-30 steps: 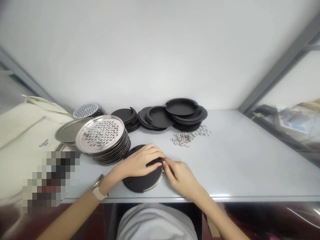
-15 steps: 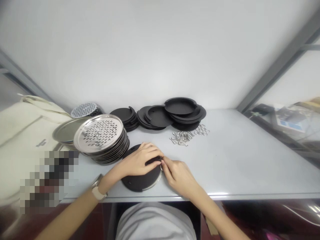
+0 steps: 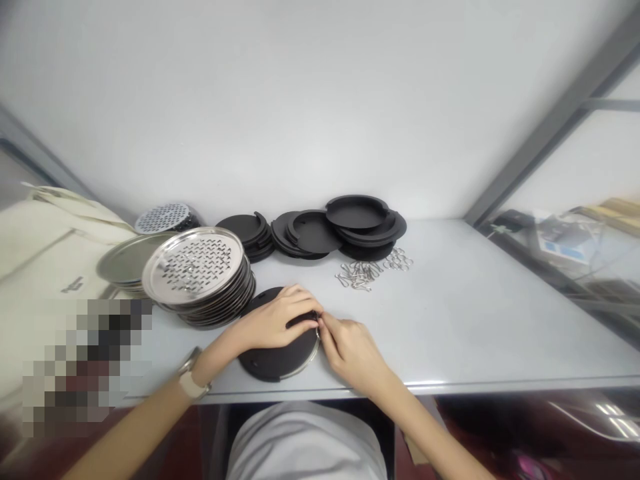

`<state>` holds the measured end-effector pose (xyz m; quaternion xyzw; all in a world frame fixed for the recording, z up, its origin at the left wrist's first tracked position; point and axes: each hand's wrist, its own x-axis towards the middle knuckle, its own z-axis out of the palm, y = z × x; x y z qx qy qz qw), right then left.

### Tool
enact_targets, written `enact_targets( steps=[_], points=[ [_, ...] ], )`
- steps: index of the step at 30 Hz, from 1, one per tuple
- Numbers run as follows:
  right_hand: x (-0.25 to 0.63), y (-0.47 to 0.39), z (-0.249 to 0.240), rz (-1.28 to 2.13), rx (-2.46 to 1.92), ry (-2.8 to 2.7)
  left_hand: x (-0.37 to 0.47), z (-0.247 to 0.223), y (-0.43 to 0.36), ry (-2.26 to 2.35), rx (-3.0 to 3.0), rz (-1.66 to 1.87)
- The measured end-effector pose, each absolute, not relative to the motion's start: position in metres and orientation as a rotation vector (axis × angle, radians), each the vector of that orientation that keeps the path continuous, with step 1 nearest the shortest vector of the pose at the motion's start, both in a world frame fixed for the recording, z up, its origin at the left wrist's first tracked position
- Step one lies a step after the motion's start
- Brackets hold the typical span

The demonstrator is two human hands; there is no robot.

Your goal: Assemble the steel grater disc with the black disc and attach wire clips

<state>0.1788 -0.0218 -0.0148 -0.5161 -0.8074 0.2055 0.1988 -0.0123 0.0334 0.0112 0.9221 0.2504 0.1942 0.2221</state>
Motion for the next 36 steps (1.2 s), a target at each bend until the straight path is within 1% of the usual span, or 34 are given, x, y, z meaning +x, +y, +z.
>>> enact_targets(
  steps=[6,12,24,30,36],
  points=[
    [0.1792,-0.0223,-0.0148,0.627,-1.410,-2.241,-0.0134,0.0134,0.0335,0.664,2.523,0.542],
    [0.1777,-0.0213,-0.0086,0.747,-1.396,-2.098,-0.0138,0.0136,0.0329,0.689,2.470,0.581],
    [0.1807,-0.0183,-0.0130,0.910,-1.362,-1.962,-0.0155,0.0125,0.0333,0.703,2.431,0.613],
    [0.1819,-0.0166,-0.0142,0.945,-1.344,-1.915,-0.0160,0.0123,0.0341,0.808,2.386,0.664],
    [0.1826,-0.0165,-0.0147,0.979,-1.348,-1.937,-0.0160,0.0129,0.0352,0.811,2.423,0.632]
  ],
)
